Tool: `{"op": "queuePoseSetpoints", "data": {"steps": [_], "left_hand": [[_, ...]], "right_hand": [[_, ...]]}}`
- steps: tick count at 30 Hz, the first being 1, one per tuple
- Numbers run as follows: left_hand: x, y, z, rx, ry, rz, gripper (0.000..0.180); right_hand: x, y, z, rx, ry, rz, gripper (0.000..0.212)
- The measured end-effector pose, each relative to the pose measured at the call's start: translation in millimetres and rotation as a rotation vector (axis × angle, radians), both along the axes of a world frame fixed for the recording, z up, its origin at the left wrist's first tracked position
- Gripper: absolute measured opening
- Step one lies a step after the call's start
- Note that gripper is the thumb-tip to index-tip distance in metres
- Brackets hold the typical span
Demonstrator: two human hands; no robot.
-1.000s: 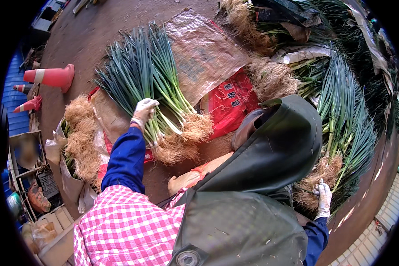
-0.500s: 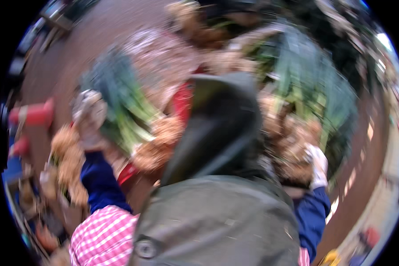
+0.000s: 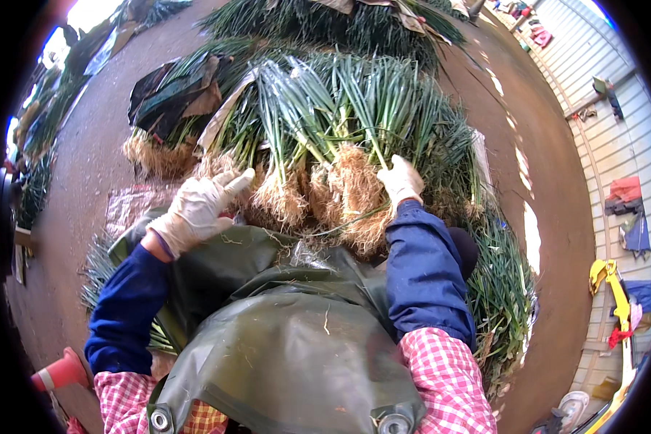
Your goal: The person sorts bunches of green onions by hand, peeling away dried material from the root ends and arranging the cleaned bunches into rows on the floor.
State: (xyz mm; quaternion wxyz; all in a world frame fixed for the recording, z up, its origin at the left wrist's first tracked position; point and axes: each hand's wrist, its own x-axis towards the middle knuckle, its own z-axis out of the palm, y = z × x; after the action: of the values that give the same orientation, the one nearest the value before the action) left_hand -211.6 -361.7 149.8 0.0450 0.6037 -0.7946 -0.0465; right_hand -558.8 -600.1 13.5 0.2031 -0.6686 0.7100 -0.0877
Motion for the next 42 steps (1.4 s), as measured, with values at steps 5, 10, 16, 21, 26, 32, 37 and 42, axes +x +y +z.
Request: {"op": "queuePoseSetpoints", "data": {"steps": [5, 10, 16, 21, 26, 32, 37, 42], "left_hand": [[-49, -28, -25, -0.21, 0.227, -0.018, 0.014], [-104, -56, -82, 0.075, 1.36, 0.224, 0.032], [-145, -72, -123, 0.695, 2.008, 0.634, 0.034], [-126, -68, -148, 0.613, 1.966, 0.563, 0.031], [-129, -74, -112, 0.454, 2.085, 0.712, 0.036], [-115, -82, -122, 0.272, 2.284, 0.448, 0.037], [-115, -87, -123, 0.329, 2.464, 0.541, 0.035], [-106, -86, -160, 0.389, 2.445, 0.632, 0.027]], "right_hand": [[-1, 3, 6, 0.083, -0.076, -0.072, 0.023], [34, 49, 75, 0.131, -1.111, 0.093, 0.022], [63, 81, -17, 0.305, -1.123, 0.38, 0.017], [77, 66, -1, 0.433, -1.286, 0.11, 0.03], [86, 85, 1, 0.713, -1.121, 0.223, 0.053], [88, 112, -19, 0.826, -1.453, 0.282, 0.074], [81, 111, 7, 0.991, -1.306, 0.314, 0.057], [85, 104, 2, 0.654, -0.963, 0.565, 0.023]]}}
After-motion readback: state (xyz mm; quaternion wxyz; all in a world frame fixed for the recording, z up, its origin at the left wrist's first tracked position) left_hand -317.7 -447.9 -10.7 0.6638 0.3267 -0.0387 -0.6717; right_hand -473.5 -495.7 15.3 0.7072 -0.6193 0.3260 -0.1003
